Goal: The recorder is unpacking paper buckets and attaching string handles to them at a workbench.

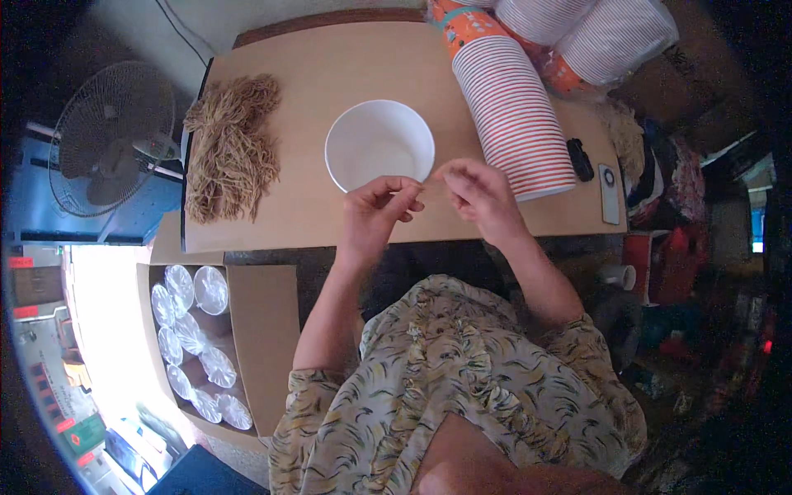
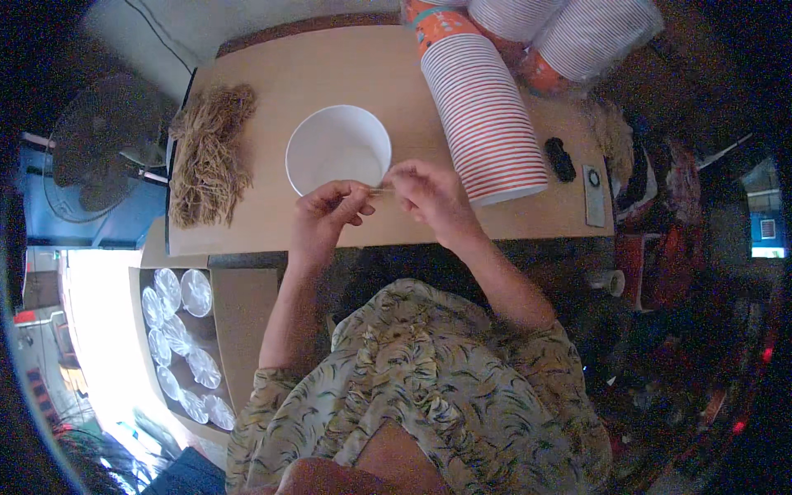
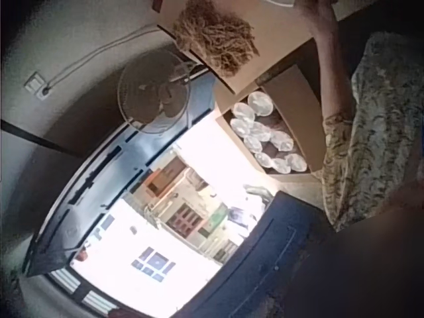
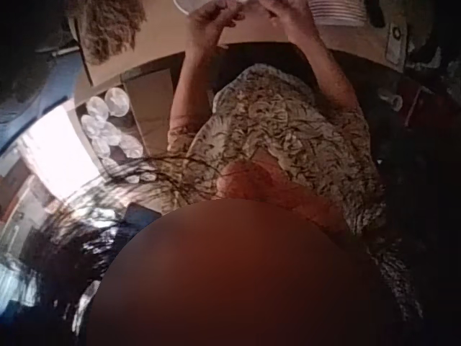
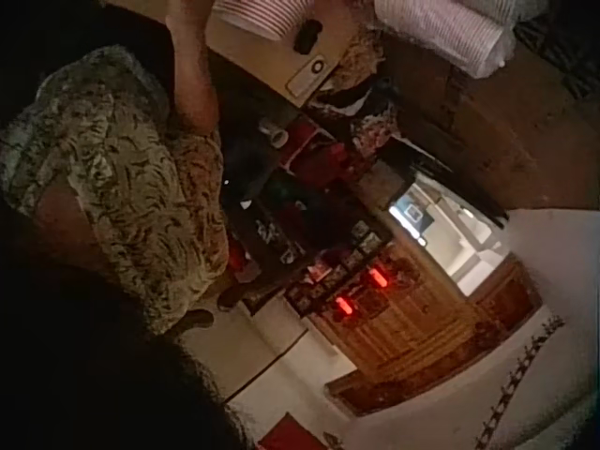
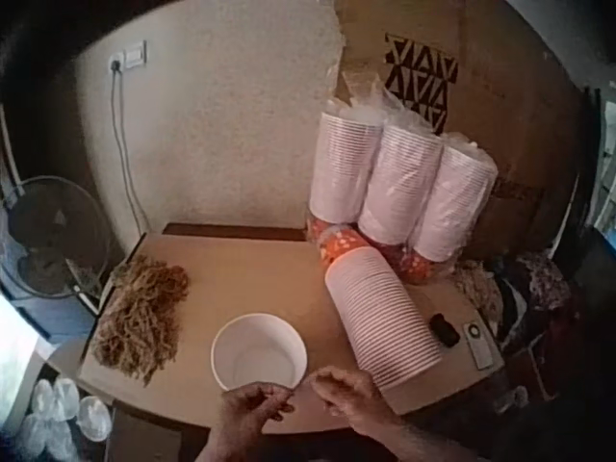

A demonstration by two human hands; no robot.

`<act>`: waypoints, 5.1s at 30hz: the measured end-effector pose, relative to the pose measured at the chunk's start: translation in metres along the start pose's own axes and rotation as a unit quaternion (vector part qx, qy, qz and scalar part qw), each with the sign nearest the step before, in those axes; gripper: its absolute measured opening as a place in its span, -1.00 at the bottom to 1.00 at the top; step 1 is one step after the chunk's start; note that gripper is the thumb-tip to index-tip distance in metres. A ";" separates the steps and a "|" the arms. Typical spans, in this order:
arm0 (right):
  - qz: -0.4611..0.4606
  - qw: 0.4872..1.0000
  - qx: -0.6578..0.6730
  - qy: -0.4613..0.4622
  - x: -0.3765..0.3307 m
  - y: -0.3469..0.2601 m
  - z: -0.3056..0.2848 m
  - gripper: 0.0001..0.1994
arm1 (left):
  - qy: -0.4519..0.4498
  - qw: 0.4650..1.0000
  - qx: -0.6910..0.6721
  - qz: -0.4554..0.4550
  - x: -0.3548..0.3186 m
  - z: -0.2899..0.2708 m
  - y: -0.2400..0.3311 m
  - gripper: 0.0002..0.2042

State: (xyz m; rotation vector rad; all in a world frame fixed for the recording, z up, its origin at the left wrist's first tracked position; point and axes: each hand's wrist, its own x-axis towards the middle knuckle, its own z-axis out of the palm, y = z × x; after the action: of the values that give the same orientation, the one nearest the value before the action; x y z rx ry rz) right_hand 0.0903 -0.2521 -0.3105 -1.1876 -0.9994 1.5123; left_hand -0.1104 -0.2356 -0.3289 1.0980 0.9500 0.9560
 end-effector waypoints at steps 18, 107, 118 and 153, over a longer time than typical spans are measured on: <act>-0.179 0.951 -0.251 0.020 -0.008 0.021 -0.002 -0.90 | -0.025 0.996 -0.064 -0.054 0.004 0.008 -0.007 -0.86; 0.041 0.994 0.098 0.001 -0.006 0.032 -0.007 -0.86 | -0.096 0.991 -0.082 -0.050 -0.006 0.006 -0.014 -0.79; -0.040 0.997 0.051 0.047 -0.007 0.021 -0.002 -0.85 | -0.096 0.994 -0.045 -0.006 -0.007 0.009 -0.011 -0.73; -0.269 0.947 -0.033 0.175 -0.046 -0.035 -0.031 -0.85 | 0.107 0.799 0.535 0.253 -0.015 -0.041 0.004 -0.72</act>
State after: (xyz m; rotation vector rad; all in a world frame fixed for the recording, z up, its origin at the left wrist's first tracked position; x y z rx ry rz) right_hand 0.1315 -0.2870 -0.2734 -1.0654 -1.0266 0.8123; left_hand -0.1541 -0.2382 -0.3306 2.3297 1.4891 0.9638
